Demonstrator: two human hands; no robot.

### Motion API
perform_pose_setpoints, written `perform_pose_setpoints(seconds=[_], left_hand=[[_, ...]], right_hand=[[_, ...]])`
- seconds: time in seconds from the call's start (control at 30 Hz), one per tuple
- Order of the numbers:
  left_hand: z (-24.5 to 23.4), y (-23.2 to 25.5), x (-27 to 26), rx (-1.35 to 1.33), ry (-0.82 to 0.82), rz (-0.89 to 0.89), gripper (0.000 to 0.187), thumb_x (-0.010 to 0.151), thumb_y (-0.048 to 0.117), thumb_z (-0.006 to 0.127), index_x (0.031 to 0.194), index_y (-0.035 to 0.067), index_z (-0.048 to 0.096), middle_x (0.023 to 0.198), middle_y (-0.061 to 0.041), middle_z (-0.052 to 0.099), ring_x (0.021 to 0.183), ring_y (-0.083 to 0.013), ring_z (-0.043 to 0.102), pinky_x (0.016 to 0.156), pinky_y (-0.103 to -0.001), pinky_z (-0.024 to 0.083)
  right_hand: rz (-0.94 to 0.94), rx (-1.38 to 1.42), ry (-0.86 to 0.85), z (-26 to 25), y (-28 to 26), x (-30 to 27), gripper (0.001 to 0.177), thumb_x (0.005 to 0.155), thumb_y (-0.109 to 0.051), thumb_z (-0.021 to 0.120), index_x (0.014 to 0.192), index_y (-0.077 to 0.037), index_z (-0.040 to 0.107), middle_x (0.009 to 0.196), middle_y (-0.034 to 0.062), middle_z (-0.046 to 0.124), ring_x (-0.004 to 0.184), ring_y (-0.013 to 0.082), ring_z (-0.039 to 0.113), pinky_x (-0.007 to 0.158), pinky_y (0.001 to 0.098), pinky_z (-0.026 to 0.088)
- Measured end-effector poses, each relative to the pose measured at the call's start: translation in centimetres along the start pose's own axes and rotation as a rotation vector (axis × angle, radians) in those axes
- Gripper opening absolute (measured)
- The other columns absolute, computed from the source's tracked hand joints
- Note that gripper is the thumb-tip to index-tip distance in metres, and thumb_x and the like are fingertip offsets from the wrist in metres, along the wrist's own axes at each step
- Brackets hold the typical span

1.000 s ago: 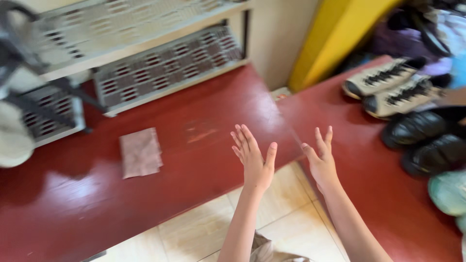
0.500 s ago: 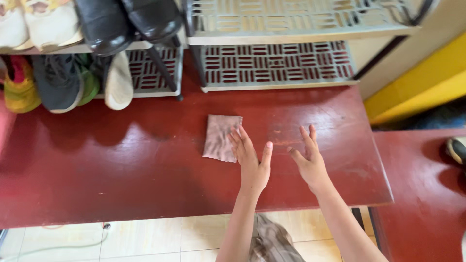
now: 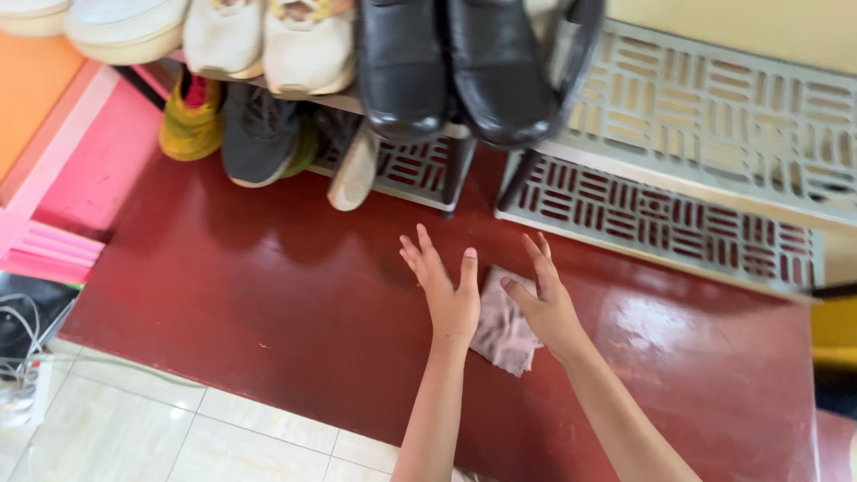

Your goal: The person removes various shoes from a metal shoe rack and places them one by one onto a red bench. The person handles sneakers, loafers, and slip-ons, arranging them in a row on the bench surface.

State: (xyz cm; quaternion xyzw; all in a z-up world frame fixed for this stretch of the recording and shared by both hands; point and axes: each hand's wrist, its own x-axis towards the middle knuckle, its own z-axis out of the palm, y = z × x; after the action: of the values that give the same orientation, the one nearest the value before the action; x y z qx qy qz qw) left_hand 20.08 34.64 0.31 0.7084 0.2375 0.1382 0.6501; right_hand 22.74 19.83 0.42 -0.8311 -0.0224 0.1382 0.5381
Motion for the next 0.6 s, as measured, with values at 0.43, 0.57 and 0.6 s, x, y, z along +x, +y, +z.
perform_pose_setpoints(seconds=[0.43,0.57,0.6], left_hand=[[-9.3,-5.1,15.0,-1.038,0.273,-0.566,0.085,0.092,0.049,0.059,0.16,0.022,0.016,0.166,-0.012,0.016,0.149,-0.0354,0.019,0.117,-0.054,0.03],[-11.2,-8.9,19.8,-1.255,0.194,-0.686,0.077,0.094,0.051,0.062,0.149,0.005,0.035,0.136,-0.022,0.043,0.122,-0.0369,0.053,0.105,-0.051,0.053],[-11.3,-10.1,20.6,-1.304,0.158,-0.697,0.075,0.095,0.051,0.062,0.145,-0.001,0.039,0.126,-0.023,0.049,0.114,-0.0365,0.059,0.102,-0.051,0.056]], right_hand=[[-0.033,0.081,-0.11,10.7,-3.8,8.0,0.079,0.091,-0.018,0.068,0.16,-0.014,0.03,0.17,0.0079,0.024,0.157,0.0211,0.02,0.122,0.0373,0.024],[0.036,0.184,-0.105,14.5,-5.8,10.1,0.08,0.092,-0.018,0.068,0.161,-0.014,0.028,0.168,0.0096,0.03,0.157,0.0231,0.024,0.122,0.0378,0.025],[0.065,0.232,-0.103,15.4,-6.1,10.5,0.081,0.091,-0.018,0.067,0.161,-0.015,0.026,0.167,0.0094,0.031,0.156,0.0234,0.025,0.121,0.0379,0.026]])
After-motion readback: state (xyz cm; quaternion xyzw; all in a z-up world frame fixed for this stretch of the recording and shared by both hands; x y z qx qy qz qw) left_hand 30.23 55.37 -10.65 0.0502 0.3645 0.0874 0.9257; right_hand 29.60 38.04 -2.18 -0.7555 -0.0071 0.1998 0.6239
